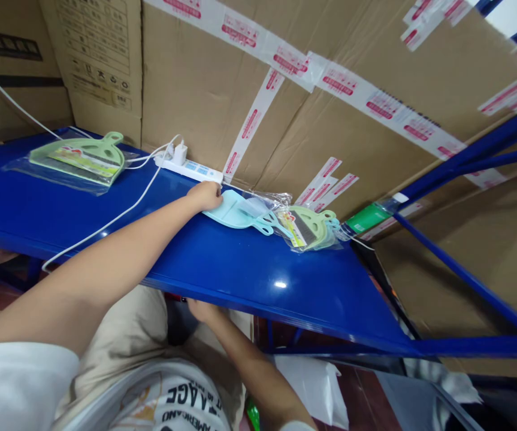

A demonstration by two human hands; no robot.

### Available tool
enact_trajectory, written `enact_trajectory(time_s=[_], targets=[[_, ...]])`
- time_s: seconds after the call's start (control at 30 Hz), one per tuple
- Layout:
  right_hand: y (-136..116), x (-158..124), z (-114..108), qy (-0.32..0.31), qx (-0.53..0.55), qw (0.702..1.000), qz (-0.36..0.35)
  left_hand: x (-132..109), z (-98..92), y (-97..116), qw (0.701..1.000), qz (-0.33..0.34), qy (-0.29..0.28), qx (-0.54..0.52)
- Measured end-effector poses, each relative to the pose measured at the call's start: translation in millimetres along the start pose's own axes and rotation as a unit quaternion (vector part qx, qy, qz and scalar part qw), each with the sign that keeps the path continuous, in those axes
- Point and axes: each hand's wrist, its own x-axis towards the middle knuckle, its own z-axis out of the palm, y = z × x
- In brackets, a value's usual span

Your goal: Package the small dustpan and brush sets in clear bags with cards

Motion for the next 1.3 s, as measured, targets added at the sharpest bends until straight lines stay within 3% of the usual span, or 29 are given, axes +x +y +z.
enact_trajectory(time_s=[0.07, 0.13, 0.2, 0.27, 0.33, 0.4, 0.43, 0.5, 0.6, 0.7, 0.87, 1.07, 1.3], targets=[[-11.7, -32.1, 5.2, -0.068, -0.061, 0.99, -0.107, -0.6, 0.0, 0.2, 1.0, 0.004, -0.001, 0.001], [-29.4, -62.2, -9.3, -0.095, -0.093, 0.95, -0.282, -1.9, -0.1, 0.3, 1.0, 0.007, -0.002, -0.001], [-52.0, -79.0, -51.3, 0.005, -0.104, 0.906, -0.411, -2.7, -0.2, 0.2, 1.0, 0.006, 0.0, -0.003], [-74.0, -74.8, -116.9, 0.115, -0.127, 0.875, -0.453, -2.7, -0.2, -0.1, 1.0, 0.002, 0.005, -0.002], [-87.0, -49.7, -190.0, 0.238, -0.178, 0.879, -0.372, -2.3, -0.5, -0.4, 1.0, -0.003, 0.011, 0.0], [-84.3, -12.3, -250.7, 0.314, -0.225, 0.898, -0.209, -1.9, -0.9, -0.9, 1.0, -0.007, 0.015, 0.001], [-76.8, 6.9, -271.9, 0.334, -0.236, 0.903, -0.133, -1.7, -1.2, -1.1, 1.0, -0.007, 0.016, 0.002], [-53.4, 37.7, -294.1, 0.351, -0.245, 0.904, 0.007, -1.6, -1.8, -1.6, 1.0, -0.008, 0.018, 0.004], [-16.1, 54.9, -294.5, 0.263, -0.236, 0.926, 0.13, -1.3, -3.3, -1.9, 1.0, -0.014, 0.019, 0.004], [0.1, 50.3, -287.9, 0.201, -0.207, 0.941, 0.179, -2.0, -6.4, -1.3, 1.0, -0.024, 0.018, 0.007], [-7.5, 48.8, -285.3, 0.21, -0.221, 0.942, 0.142, -6.4, -13.1, 0.7, 0.999, -0.033, 0.016, 0.018], [-8.0, 49.1, -284.8, 0.124, -0.194, 0.967, 0.113, -3.8, -11.6, -1.4, 0.999, -0.047, 0.0, 0.025], [-5.2, 45.8, -294.5, 0.072, -0.158, 0.979, 0.11, 0.8, -8.7, -3.3, 0.998, -0.051, 0.005, 0.024]])
